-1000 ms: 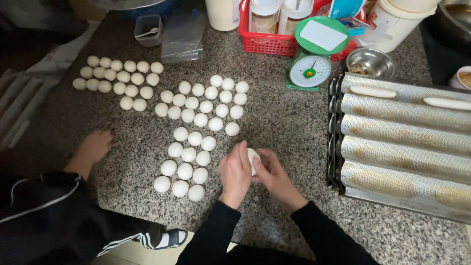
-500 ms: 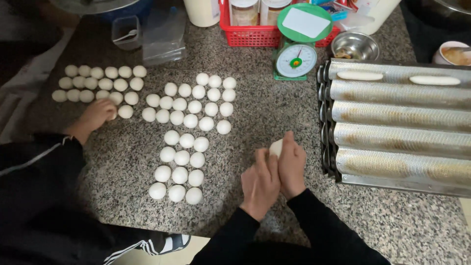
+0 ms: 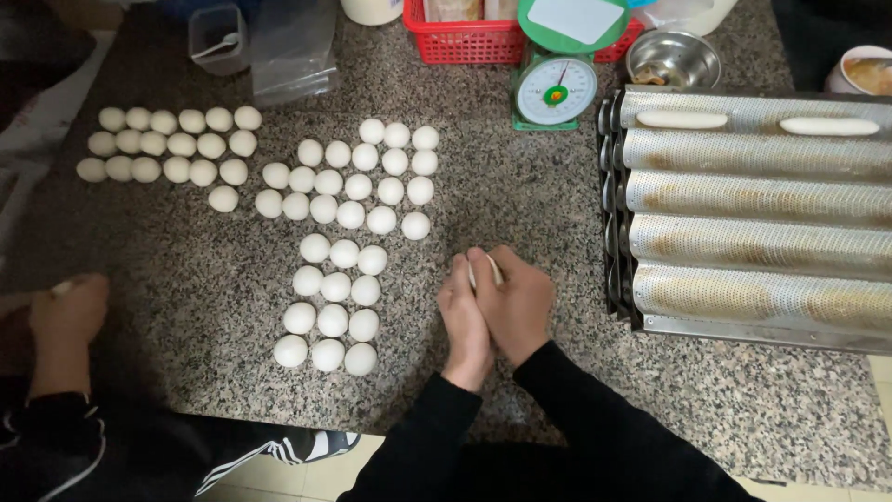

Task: Shaping dough balls into elongated loaves and arranging them on a baking tray.

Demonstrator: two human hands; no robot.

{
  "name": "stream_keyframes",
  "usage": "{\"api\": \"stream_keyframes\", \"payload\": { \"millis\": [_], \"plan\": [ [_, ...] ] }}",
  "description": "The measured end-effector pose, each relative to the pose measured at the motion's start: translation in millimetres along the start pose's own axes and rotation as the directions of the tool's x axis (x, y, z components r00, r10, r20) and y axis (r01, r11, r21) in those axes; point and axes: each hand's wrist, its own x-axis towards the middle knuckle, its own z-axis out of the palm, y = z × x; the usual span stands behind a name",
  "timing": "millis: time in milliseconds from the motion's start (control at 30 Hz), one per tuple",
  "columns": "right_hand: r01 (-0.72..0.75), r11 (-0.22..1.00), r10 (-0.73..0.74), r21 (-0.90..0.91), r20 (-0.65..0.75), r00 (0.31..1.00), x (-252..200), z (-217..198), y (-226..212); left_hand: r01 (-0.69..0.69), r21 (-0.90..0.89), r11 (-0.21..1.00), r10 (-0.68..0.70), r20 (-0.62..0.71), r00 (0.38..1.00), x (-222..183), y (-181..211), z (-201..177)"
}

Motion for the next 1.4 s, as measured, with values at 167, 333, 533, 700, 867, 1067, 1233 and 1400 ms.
{"api": "stream_keyframes", "payload": {
  "millis": [167,333,533,700,867,1067,1233,1400],
  "plan": [
    [-0.240,0.950,0.228,0.198,0.082,0.970,-11.0,26.3,58.6,0.132,0.102,0.986,-0.131,-0.016,0.991,10.4,-26.0,1.3],
    [-0.543,0.775,0.517,0.324,0.170,0.839,-4.4,10.1,50.4,0.037,0.438,0.898,-0.139,0.204,0.969,15.2,-32.3,-10.5],
    [-0.765,0.549,0.586,0.338,0.496,0.640,23.7,-51.2,64.7,-0.729,0.643,0.237,-0.044,0.756,0.653,28.9,56.6,-13.8],
    [-0.607,0.774,0.547,0.183,0.289,0.785,6.1,-40.5,157.8,-0.937,0.321,0.136,0.854,0.442,0.275,-20.7,119.9,14.5],
    [-0.302,0.953,0.294,0.037,0.144,0.945,-6.0,-38.8,113.8,-0.933,0.359,0.016,0.427,0.841,0.331,27.0,-22.3,-53.9],
    [0.316,0.928,-0.188,-0.198,0.482,0.856,-34.1,-9.2,119.9,-0.940,0.319,-0.122,0.137,0.943,0.302,67.4,-101.5,-94.0],
    [0.575,0.737,-0.290,-0.355,0.602,0.744,-63.3,-12.7,164.3,-0.931,0.359,-0.061,0.143,0.927,0.348,81.5,-97.6,-124.4],
    [0.475,0.800,-0.151,-0.366,0.643,0.751,-45.2,-25.2,137.8,-0.916,0.399,0.035,0.104,0.911,0.400,84.7,-86.4,-125.2]
  ]
}}
